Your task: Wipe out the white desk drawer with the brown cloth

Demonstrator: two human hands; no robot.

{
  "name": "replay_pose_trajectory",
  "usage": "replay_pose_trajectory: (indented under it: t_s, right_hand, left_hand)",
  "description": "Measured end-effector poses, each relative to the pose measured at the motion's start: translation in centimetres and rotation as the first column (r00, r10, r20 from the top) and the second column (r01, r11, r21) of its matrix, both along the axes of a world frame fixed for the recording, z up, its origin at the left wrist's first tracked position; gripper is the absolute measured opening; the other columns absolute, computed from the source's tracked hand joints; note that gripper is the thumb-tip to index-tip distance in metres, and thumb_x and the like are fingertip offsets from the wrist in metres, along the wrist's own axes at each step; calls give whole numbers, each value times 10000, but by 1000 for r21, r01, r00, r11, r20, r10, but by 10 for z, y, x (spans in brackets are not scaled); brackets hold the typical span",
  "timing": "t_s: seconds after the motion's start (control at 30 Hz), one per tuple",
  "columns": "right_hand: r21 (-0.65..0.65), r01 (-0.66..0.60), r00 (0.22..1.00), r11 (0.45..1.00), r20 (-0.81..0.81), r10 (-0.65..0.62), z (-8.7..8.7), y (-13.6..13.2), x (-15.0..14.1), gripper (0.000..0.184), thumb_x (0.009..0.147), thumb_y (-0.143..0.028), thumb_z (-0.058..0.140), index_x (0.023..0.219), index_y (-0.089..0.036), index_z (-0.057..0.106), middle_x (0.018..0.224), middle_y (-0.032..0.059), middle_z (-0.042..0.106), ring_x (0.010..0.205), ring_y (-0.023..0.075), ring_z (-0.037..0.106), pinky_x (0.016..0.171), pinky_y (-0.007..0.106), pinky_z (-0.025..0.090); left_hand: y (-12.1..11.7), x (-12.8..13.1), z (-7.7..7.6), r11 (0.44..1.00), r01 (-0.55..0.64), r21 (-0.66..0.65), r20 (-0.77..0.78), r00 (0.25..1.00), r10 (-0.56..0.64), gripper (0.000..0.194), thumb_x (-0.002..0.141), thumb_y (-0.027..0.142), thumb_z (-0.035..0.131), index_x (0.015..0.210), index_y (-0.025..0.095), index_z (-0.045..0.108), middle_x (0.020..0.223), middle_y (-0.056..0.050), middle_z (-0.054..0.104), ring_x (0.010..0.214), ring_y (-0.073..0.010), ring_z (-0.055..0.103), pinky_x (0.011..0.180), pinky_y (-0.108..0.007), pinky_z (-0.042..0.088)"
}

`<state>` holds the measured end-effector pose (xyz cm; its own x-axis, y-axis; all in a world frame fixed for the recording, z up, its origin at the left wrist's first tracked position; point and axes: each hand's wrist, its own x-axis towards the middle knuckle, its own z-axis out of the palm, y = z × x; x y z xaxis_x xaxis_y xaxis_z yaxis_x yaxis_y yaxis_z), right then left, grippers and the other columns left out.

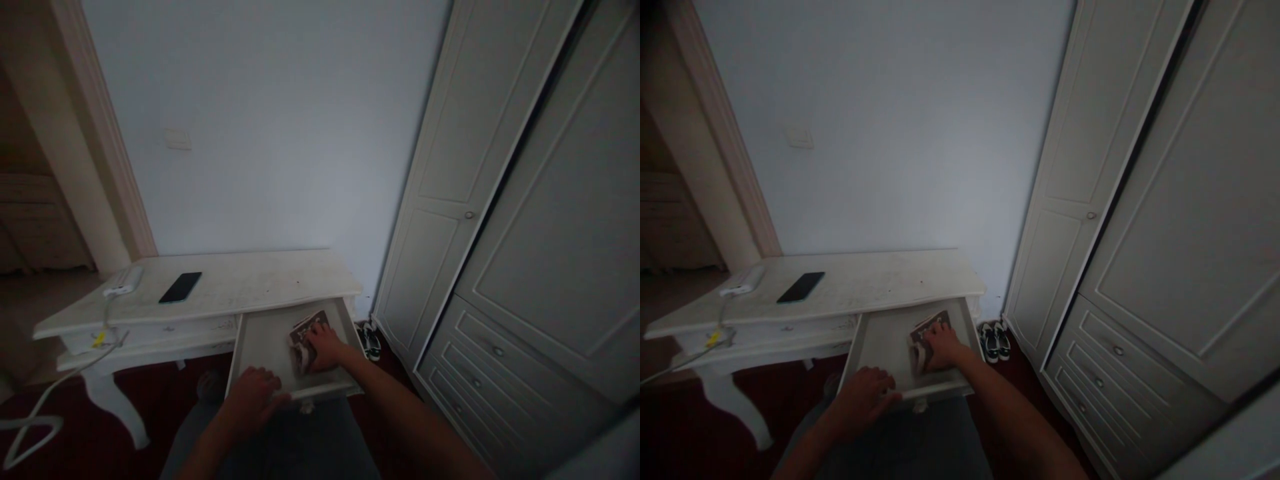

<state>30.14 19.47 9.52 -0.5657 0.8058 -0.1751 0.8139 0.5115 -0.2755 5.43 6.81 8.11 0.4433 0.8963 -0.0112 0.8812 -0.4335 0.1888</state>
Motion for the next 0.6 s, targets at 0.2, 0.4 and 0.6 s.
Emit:
replay_pose_trajectory:
  t_s: [0.2,0.4,0.6]
  right_hand:
    - [13,148,989,989,-8,-148,-21,-8,-16,1057,619,-519,950,1553,-266,526,1734,215,281,1602,528,172,1178,705,340]
    - [168,194,981,966,-49,-188,-25,2,2,751,756,-394,855,1459,-312,602,1652,138,431,1502,449,355,1084,574,474]
    - [238,439,898,866,-135,-418,-13,35,-30,690,942,-392,672,1570,-190,472,1577,252,474,1445,480,399,1127,647,373]
  left_hand:
    - [-5,-5,-7,1000,-14,-25,-86,996,12,550,1072,635,413,1167,216,756,1155,-130,796,1126,-345,741,976,-469,550]
    - [-4,0,-7,1000,-11,-5,-61,998,11,532,1065,628,415,1169,241,766,1168,-132,791,1111,-318,739,958,-436,547]
    - [-2,3,-5,999,42,-10,-43,998,-42,589,1069,640,382,1102,214,787,1098,-155,790,1086,-333,739,944,-464,556]
